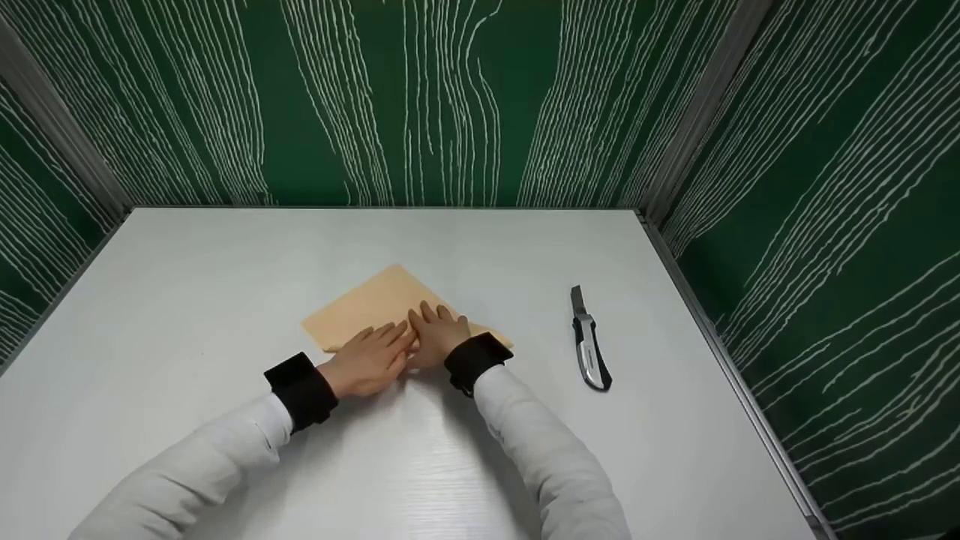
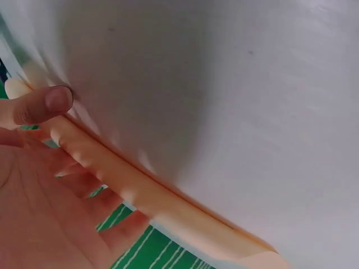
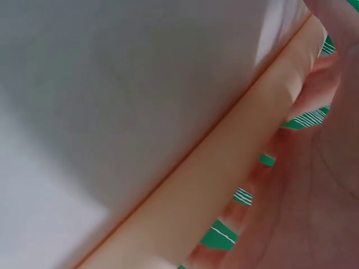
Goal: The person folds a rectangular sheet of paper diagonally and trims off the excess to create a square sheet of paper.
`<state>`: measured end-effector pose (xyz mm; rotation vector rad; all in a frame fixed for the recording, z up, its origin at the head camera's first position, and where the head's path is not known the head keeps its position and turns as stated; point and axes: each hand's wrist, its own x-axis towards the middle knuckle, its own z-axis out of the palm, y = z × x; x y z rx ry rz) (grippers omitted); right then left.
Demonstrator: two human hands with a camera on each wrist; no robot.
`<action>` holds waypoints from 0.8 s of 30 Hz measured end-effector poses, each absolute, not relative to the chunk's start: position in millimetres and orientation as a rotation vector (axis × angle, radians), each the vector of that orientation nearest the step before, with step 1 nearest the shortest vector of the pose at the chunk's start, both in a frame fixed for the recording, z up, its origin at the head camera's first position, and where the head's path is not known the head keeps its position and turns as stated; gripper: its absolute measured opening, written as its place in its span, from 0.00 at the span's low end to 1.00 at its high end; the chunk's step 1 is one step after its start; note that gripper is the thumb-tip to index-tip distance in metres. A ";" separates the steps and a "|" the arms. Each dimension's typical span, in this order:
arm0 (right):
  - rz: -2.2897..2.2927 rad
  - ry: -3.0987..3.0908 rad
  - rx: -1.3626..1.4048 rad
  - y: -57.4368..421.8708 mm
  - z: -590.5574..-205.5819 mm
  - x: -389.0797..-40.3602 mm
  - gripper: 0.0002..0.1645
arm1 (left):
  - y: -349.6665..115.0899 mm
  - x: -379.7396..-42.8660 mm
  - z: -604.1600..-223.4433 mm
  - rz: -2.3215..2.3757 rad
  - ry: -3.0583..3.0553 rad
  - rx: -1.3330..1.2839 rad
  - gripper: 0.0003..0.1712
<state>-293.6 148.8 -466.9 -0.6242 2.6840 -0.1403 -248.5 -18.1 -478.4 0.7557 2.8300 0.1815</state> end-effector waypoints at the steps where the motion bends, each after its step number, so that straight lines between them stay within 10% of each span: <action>1: -0.146 2.681 -0.626 149.1 -467.1 -294.0 0.59 | -18.5 -247.7 -477.9 0.199 2.806 0.750 0.34; 24: -0.153 2.660 -0.597 149.5 -468.5 -296.4 0.63 | -29.8 -240.2 -478.1 0.348 2.689 0.804 0.35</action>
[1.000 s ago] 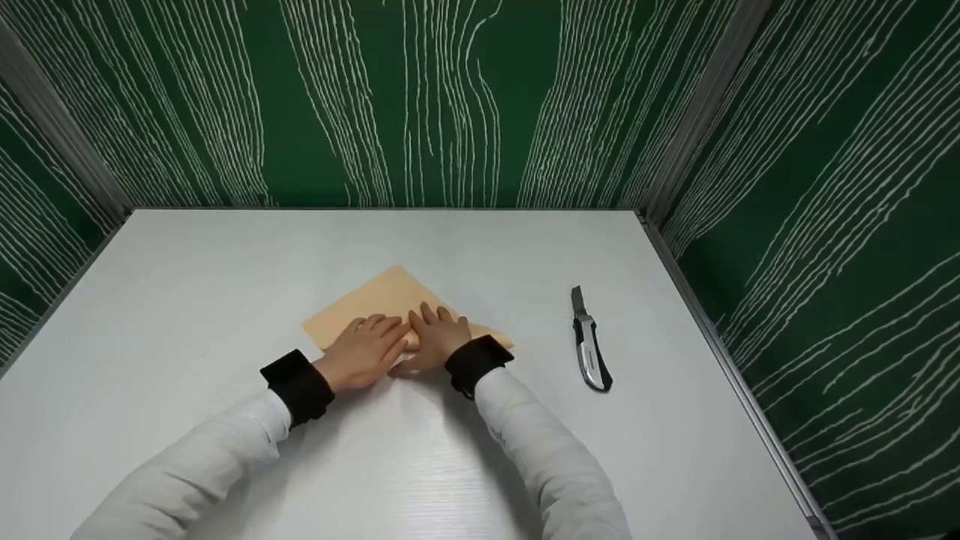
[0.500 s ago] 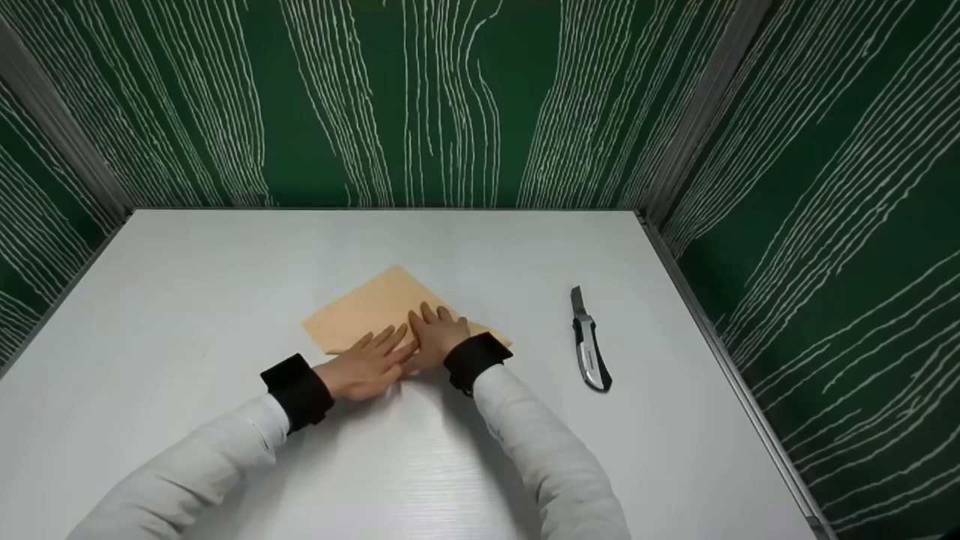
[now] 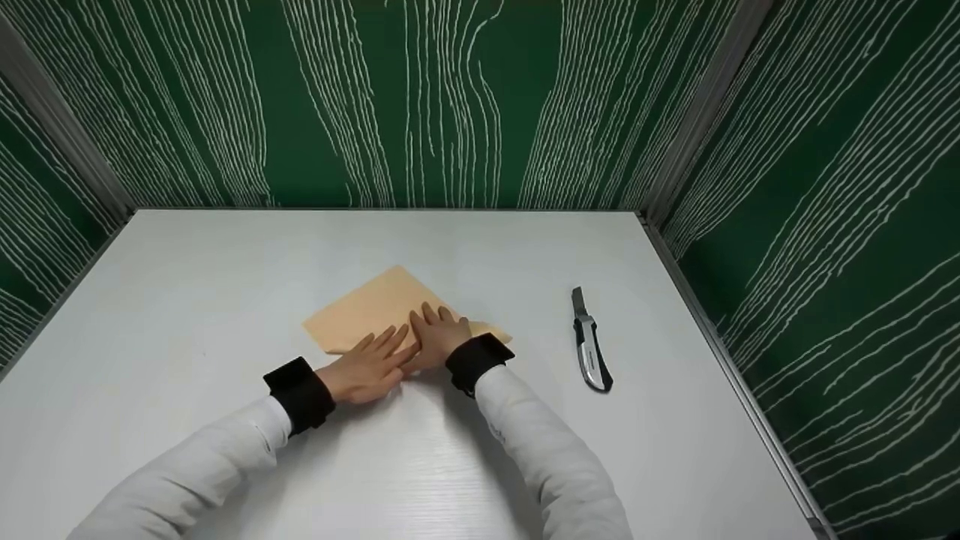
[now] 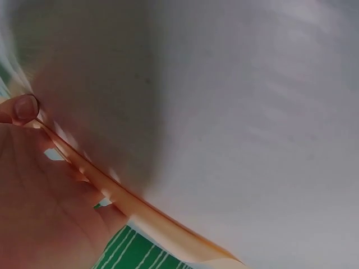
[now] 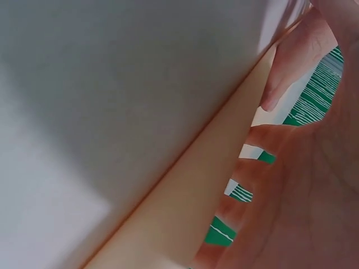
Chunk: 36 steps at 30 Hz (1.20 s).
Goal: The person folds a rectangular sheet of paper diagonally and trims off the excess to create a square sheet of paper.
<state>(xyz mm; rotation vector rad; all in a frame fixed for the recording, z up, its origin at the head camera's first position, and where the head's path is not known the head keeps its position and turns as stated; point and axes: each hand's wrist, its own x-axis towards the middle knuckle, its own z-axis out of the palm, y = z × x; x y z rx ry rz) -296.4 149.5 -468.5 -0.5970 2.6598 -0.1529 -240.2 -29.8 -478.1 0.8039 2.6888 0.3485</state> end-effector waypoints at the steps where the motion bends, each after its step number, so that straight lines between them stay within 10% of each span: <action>1: -0.157 2.661 -0.596 149.5 -468.3 -296.1 0.63 | -29.9 -240.6 -478.0 0.344 2.689 0.805 0.35; 36: -0.134 2.702 -0.558 143.4 -471.5 -297.0 0.66 | -43.4 -269.8 -482.6 0.280 2.917 0.558 0.29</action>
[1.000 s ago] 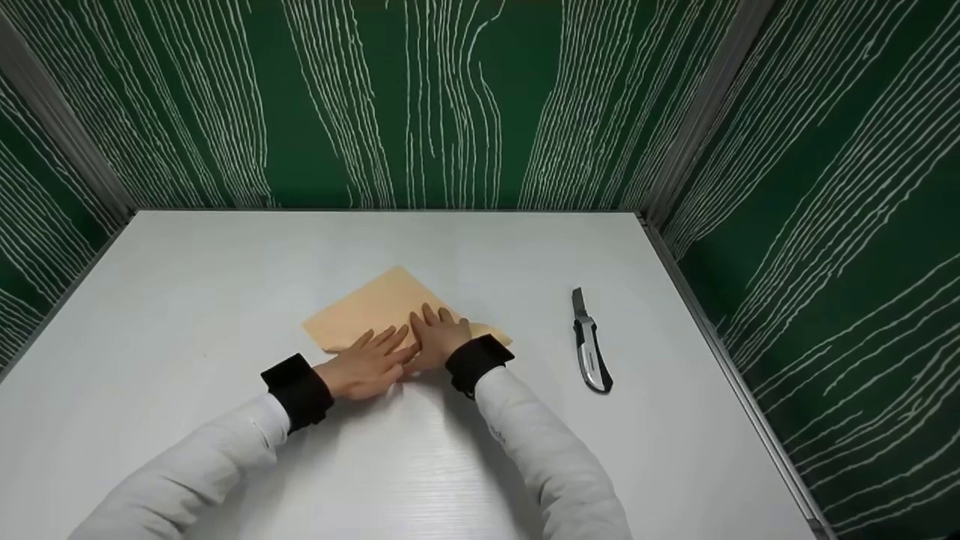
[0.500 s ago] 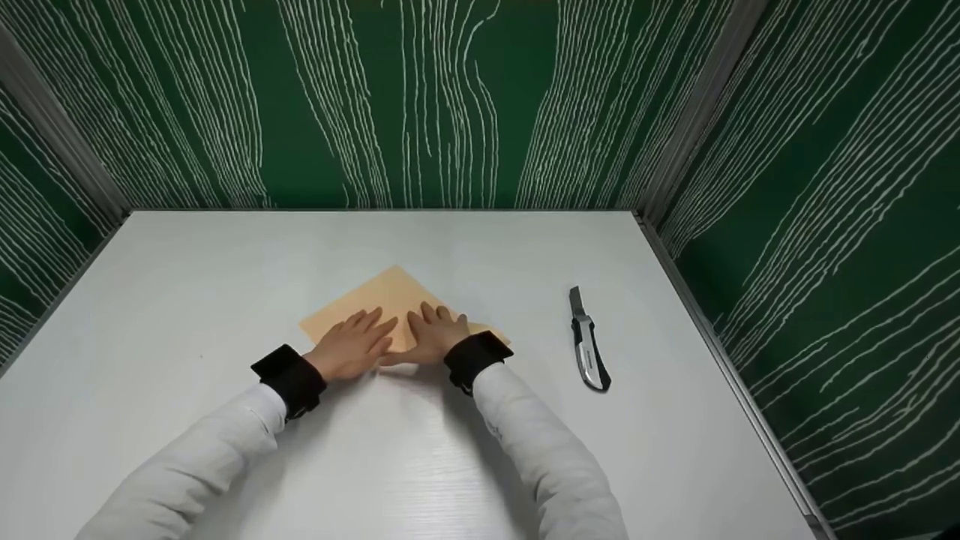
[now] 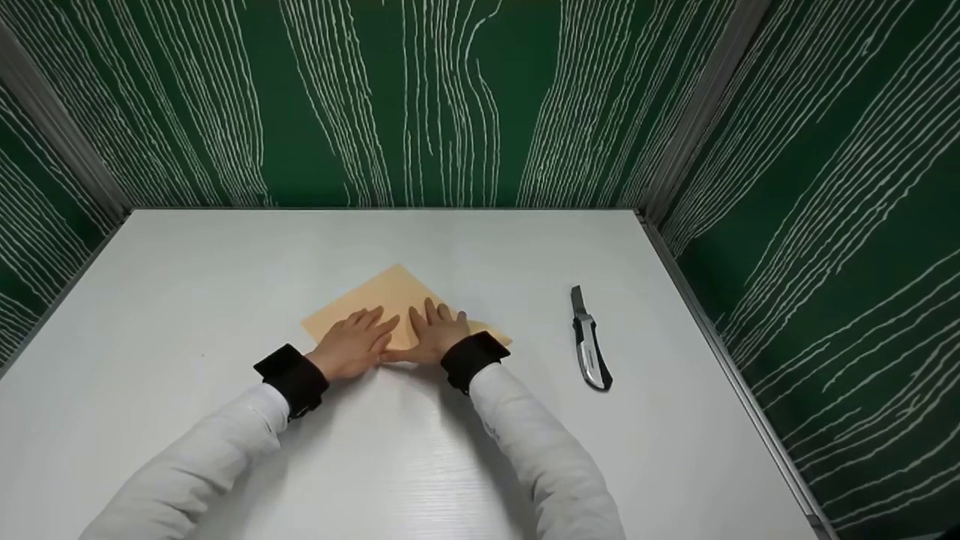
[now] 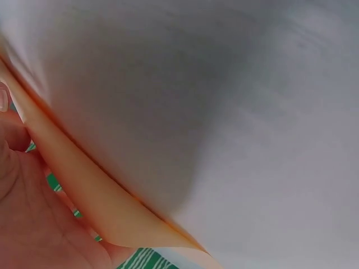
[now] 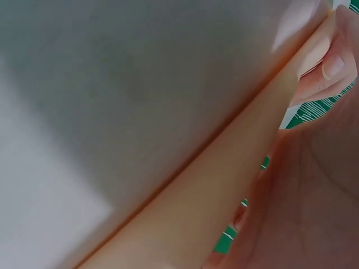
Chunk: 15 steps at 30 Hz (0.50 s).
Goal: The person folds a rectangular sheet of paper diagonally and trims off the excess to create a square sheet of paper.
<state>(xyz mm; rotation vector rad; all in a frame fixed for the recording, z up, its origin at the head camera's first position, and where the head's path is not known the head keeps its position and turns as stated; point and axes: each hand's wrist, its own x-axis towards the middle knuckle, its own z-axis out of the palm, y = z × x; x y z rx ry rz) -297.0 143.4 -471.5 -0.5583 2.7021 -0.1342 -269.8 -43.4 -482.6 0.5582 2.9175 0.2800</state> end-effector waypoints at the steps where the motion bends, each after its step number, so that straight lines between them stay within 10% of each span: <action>1: -0.135 2.706 -0.557 143.6 -472.1 -297.3 0.66 | -43.1 -269.8 -482.5 0.275 2.920 0.556 0.29; 15: -0.136 2.705 -0.561 144.4 -472.6 -300.1 0.66 | -41.9 -271.3 -483.6 0.289 2.925 0.552 0.29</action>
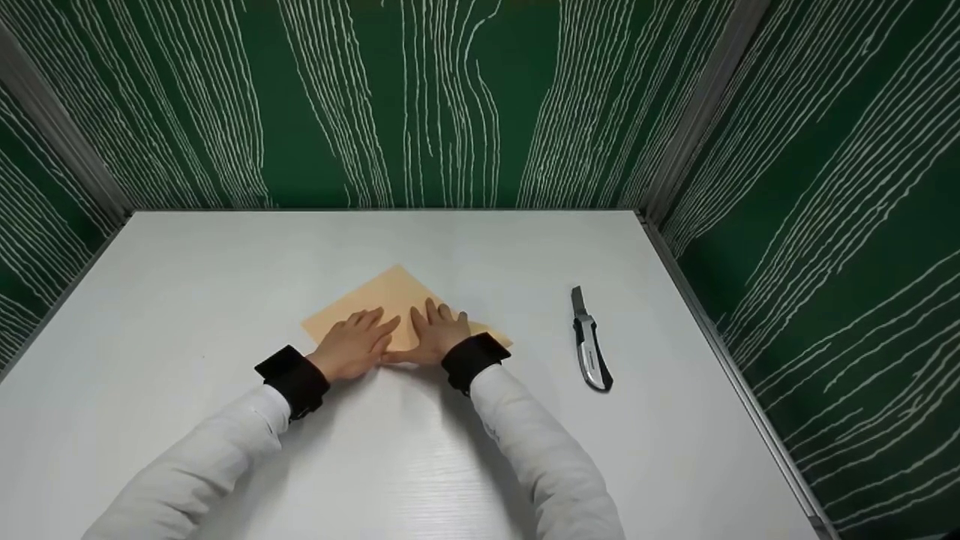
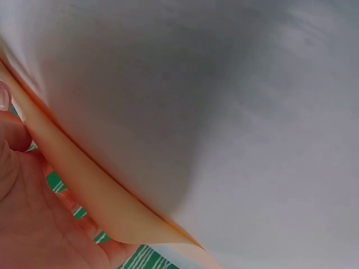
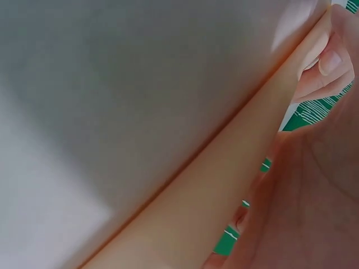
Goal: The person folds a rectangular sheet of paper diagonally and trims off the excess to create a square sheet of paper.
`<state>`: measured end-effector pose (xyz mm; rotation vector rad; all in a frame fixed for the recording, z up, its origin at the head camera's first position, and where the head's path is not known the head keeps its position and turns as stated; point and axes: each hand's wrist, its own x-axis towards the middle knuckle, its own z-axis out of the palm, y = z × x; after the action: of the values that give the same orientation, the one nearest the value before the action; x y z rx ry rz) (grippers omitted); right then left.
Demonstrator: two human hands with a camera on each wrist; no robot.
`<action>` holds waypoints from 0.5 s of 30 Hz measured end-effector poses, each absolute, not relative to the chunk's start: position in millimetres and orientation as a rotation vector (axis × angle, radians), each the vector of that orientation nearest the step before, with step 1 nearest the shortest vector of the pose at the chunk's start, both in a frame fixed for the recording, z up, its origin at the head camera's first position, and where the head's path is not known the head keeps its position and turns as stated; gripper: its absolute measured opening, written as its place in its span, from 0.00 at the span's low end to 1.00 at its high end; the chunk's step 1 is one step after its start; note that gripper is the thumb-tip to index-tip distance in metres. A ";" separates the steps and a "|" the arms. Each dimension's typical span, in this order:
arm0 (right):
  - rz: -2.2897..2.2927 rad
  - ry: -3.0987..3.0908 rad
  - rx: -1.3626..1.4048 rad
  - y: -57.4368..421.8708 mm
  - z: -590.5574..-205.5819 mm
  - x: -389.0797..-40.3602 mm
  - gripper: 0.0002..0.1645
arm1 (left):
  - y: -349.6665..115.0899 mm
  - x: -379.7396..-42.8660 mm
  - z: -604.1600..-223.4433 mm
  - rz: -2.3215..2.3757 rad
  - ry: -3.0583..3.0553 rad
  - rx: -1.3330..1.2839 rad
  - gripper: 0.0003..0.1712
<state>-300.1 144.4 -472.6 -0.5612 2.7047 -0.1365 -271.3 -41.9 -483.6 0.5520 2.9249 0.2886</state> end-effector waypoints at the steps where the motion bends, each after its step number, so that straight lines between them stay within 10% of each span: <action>1: -0.138 2.704 -0.561 144.5 -472.9 -300.2 0.66 | -41.8 -271.2 -484.2 0.287 2.930 0.553 0.28; 15: -0.108 2.702 -0.588 145.5 -470.6 -299.9 0.70 | -35.2 -262.6 -498.9 -0.043 3.211 0.786 0.24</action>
<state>-299.9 145.5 -470.6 -0.5876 2.7020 -0.1077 -262.6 -35.2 -498.9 0.7858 3.2113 -0.0428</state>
